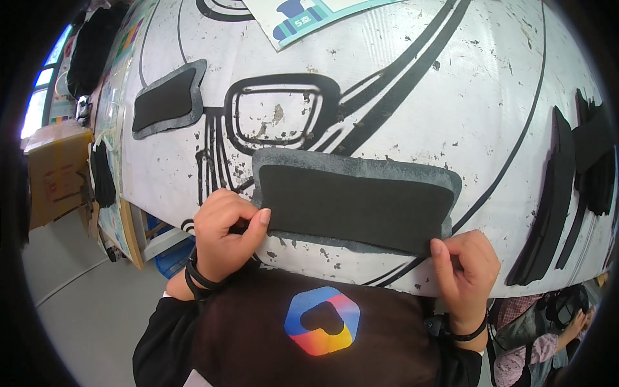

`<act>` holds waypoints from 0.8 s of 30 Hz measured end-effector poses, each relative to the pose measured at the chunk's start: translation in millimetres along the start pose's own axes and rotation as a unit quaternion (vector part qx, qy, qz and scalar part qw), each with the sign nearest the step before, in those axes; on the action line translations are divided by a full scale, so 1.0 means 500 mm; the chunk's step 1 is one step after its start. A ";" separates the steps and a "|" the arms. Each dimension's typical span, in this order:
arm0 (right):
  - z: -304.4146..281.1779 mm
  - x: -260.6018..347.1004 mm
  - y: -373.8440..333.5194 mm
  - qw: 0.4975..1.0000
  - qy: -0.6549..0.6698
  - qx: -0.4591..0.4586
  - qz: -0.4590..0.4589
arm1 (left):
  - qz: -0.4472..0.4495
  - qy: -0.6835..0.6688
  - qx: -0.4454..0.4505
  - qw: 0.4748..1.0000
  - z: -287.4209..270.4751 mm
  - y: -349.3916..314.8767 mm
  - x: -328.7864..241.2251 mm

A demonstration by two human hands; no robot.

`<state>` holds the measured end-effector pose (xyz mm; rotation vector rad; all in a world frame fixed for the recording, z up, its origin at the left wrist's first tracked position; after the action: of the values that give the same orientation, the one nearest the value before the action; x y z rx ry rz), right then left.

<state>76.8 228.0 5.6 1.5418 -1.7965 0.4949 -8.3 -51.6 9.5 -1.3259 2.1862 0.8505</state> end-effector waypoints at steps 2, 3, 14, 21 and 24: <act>-0.003 0.001 -0.001 1.000 -0.004 0.002 -0.005 | -0.005 0.003 -0.006 1.000 0.000 0.000 -0.001; -0.003 0.002 -0.001 1.000 -0.002 0.001 -0.010 | -0.004 0.002 -0.006 1.000 0.000 0.001 -0.003; -0.001 0.010 -0.006 0.996 -0.075 0.029 -0.029 | -0.005 0.013 -0.001 1.000 0.002 0.003 -0.001; -0.003 0.028 0.001 0.992 -0.045 0.001 -0.116 | -0.001 0.010 0.002 1.000 0.001 0.000 -0.001; 0.002 0.018 0.006 0.996 -0.056 -0.007 -0.063 | -0.002 0.007 -0.002 1.000 0.000 -0.003 0.000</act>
<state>73.2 221.8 12.1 1.6899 -1.7670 0.3396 -7.0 -52.3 9.1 -1.3421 2.1912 0.8478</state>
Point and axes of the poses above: each hand's wrist, its own y-axis towards the middle knuckle, its own z-axis out of the palm, x = y × z, the point moved 5 cm from there along y, towards the middle knuckle, and after that the axes turned 6 degrees about -x, right-handed, at the moved point
